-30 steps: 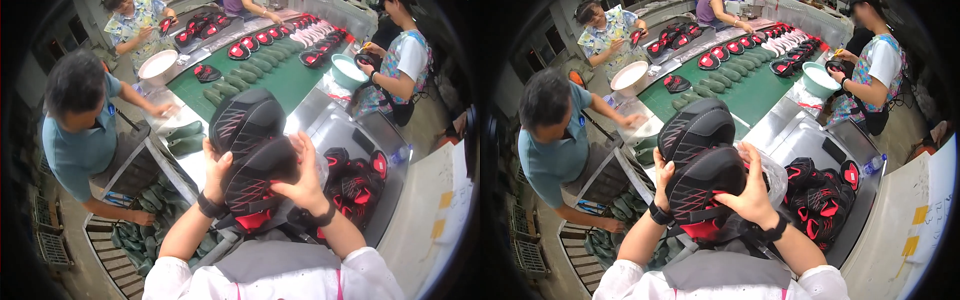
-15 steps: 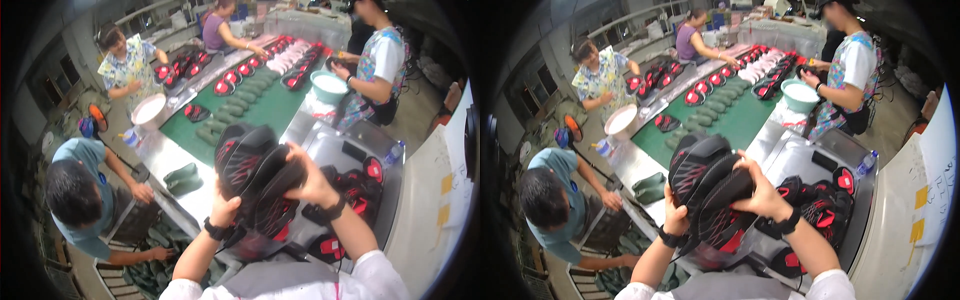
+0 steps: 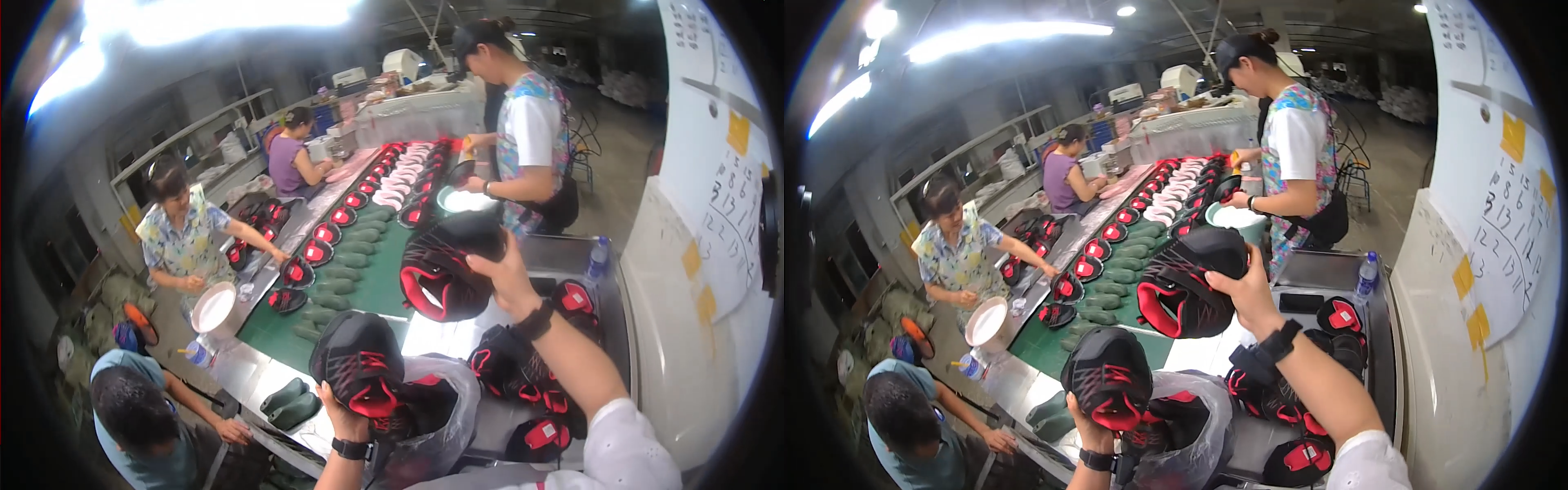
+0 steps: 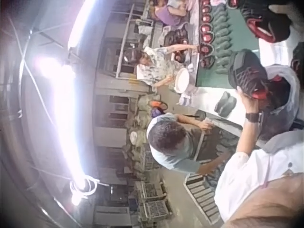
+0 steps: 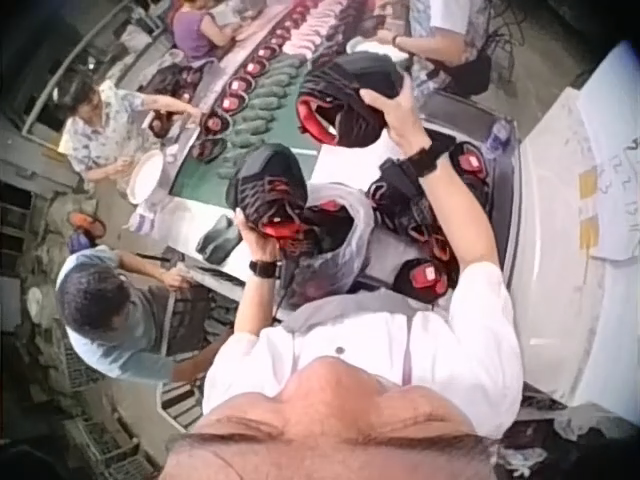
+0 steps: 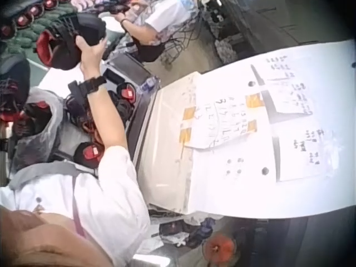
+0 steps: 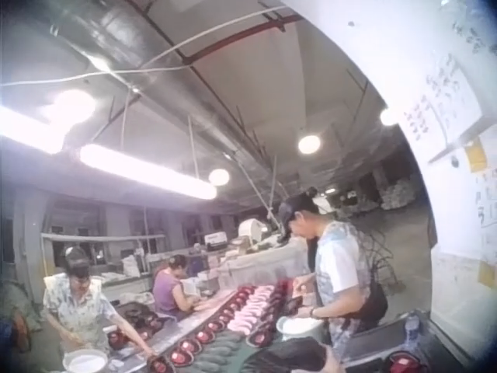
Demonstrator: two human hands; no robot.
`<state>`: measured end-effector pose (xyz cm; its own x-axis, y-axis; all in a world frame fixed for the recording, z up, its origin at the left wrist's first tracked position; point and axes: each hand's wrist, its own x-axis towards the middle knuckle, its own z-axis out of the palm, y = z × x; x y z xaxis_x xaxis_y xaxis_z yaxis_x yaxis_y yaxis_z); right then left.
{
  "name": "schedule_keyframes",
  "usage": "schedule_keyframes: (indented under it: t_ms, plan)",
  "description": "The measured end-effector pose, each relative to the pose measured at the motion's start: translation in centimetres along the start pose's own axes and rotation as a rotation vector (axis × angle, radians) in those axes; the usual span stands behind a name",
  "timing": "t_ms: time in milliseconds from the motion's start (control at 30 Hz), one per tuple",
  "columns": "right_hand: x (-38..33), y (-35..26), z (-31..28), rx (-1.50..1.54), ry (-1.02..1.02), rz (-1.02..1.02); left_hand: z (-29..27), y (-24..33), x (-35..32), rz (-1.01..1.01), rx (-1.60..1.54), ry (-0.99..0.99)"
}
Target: The recorder takes shoe components out of a bag, pairs them together, and places them onto a conveyor belt.
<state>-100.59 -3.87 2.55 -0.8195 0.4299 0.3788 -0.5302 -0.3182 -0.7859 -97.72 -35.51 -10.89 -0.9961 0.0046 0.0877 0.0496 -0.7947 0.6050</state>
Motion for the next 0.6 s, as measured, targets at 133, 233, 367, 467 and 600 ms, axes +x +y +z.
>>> schedule_keyframes:
  t_ms: [133, 233, 367, 467, 600]
  plan:
    - [2.6, -1.0, -3.2, -0.200, -0.014, -0.147, 3.2, -0.2, -1.0, 0.071, 0.097, -0.020]
    - [2.6, -0.8, -6.4, -0.345, -0.029, -0.238, 0.6, 0.9, -1.5, 0.009, -0.026, -0.050]
    - [-1.3, 0.9, -13.7, -0.458, -0.029, 0.014, -1.4, 0.6, -2.1, -0.205, -0.039, 0.163]
    - [-4.8, 3.7, -21.4, -0.508, 0.064, 0.261, -3.1, 0.3, -2.6, -0.205, -0.047, 0.154]
    - [-7.8, 10.1, -36.5, -1.456, 0.001, 0.229, -2.3, 0.0, -2.4, -0.172, 0.094, 0.128]
